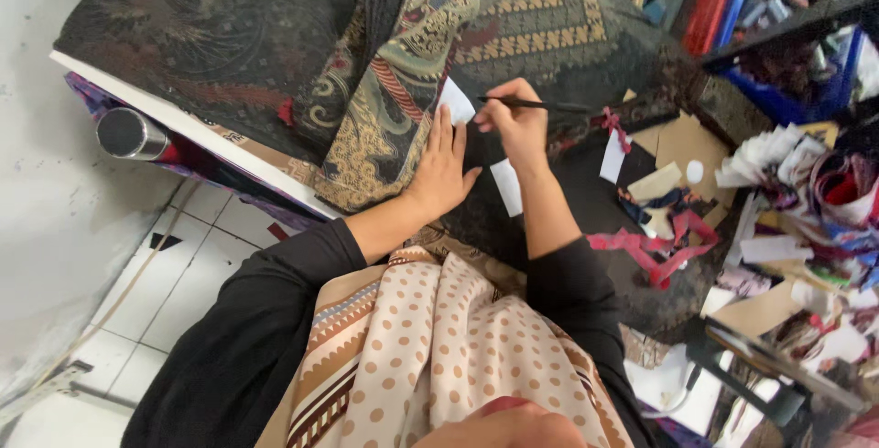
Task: The person writes on small white paper tags with a pen, then attaches the tags to folded patterned fabric pieces. The person also handles and folds additional colorful patterned fabric pieces on the table.
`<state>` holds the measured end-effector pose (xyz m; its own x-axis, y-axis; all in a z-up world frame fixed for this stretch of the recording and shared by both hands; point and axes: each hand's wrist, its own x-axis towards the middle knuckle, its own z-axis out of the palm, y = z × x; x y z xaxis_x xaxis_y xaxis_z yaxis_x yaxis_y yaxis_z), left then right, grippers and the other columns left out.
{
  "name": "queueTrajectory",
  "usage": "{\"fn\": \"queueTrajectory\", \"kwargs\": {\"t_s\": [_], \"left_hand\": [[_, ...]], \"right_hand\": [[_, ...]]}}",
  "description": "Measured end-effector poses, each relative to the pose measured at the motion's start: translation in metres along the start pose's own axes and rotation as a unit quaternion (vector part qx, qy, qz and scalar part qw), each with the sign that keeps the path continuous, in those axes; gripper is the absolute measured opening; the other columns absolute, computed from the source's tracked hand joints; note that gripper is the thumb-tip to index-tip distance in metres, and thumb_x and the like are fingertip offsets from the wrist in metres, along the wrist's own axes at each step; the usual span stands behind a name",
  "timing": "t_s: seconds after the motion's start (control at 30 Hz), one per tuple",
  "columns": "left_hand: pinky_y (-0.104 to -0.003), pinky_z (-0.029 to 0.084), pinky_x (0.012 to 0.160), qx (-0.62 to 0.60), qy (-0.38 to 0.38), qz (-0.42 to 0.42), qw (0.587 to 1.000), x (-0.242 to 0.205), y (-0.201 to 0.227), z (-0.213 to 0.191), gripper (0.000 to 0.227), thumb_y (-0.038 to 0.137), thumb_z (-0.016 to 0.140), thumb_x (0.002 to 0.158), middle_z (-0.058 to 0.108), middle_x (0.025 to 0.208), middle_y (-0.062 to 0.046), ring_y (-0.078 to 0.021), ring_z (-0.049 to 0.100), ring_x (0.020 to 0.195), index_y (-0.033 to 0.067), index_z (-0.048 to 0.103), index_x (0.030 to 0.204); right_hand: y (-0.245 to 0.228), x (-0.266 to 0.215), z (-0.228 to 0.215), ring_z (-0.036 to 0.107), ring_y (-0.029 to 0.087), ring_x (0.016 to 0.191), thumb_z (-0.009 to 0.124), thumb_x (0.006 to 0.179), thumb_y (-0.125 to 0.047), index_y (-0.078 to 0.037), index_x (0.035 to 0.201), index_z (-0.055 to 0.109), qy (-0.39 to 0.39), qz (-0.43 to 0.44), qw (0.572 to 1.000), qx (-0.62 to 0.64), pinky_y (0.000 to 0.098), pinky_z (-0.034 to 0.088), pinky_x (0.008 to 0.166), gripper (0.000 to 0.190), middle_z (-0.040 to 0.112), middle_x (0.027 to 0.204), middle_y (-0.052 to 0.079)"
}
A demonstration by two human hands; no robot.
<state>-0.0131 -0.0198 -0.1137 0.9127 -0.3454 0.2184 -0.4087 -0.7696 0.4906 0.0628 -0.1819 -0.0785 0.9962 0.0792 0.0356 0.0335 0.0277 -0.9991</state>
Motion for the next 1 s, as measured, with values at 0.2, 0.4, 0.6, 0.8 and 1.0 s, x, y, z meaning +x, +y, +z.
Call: {"fn": "queueTrajectory", "kwargs": {"t_s": [0.2, 0.4, 0.6, 0.8, 1.0], "left_hand": [[-0.052, 0.010, 0.125, 0.071, -0.018, -0.002, 0.997, 0.003, 0.003, -0.006, 0.085, 0.051, 0.059, 0.094, 0.021, 0.155, -0.046, -0.0547, 0.014, 0.150, -0.0156, 0.041, 0.145], [-0.053, 0.009, 0.126, 0.131, -0.047, 0.017, 0.990, 0.003, 0.004, -0.013, 0.085, 0.053, 0.055, 0.097, 0.029, 0.153, -0.042, -0.0537, 0.017, 0.150, -0.0172, 0.042, 0.144], [-0.054, 0.010, 0.125, 0.162, -0.052, 0.034, 0.985, 0.007, 0.003, -0.023, 0.085, 0.053, 0.052, 0.098, 0.037, 0.151, -0.036, -0.0532, 0.019, 0.149, -0.0188, 0.043, 0.143], [-0.054, 0.009, 0.124, 0.186, -0.056, 0.045, 0.980, 0.009, 0.004, -0.031, 0.086, 0.054, 0.049, 0.099, 0.041, 0.151, -0.034, -0.0531, 0.019, 0.147, -0.0193, 0.043, 0.142], [-0.055, 0.008, 0.125, 0.207, -0.069, 0.059, 0.974, 0.008, 0.006, -0.033, 0.085, 0.053, 0.047, 0.100, 0.042, 0.150, -0.031, -0.0544, 0.018, 0.148, -0.0199, 0.041, 0.143]], "right_hand": [[0.047, 0.041, 0.007, 0.062, 0.013, 0.060, 0.059, 0.095, 0.007, 0.001, 0.097, 0.057, -0.019, 0.007, 1.000, -0.005, 0.0267, 0.051, 0.056, 0.007, 0.063, 0.071, 0.007], [0.061, 0.030, -0.003, 0.060, 0.012, 0.059, 0.061, 0.094, 0.007, 0.001, 0.093, 0.059, -0.008, 0.014, 1.000, -0.014, 0.0249, 0.048, 0.055, 0.007, 0.063, 0.071, 0.005], [0.044, 0.023, -0.005, 0.063, 0.011, 0.060, 0.060, 0.091, 0.007, 0.001, 0.089, 0.061, -0.036, -0.007, 0.997, -0.063, 0.0228, 0.047, 0.053, 0.006, 0.064, 0.073, 0.005], [0.041, 0.023, -0.003, 0.064, 0.011, 0.061, 0.059, 0.092, 0.006, 0.001, 0.091, 0.061, -0.033, 0.002, 0.999, -0.029, 0.0236, 0.050, 0.055, 0.005, 0.067, 0.074, 0.006], [0.047, 0.021, 0.001, 0.062, 0.009, 0.061, 0.062, 0.093, 0.008, 0.002, 0.092, 0.061, -0.041, 0.000, 0.998, -0.046, 0.0230, 0.047, 0.055, 0.006, 0.065, 0.074, 0.005]]}}
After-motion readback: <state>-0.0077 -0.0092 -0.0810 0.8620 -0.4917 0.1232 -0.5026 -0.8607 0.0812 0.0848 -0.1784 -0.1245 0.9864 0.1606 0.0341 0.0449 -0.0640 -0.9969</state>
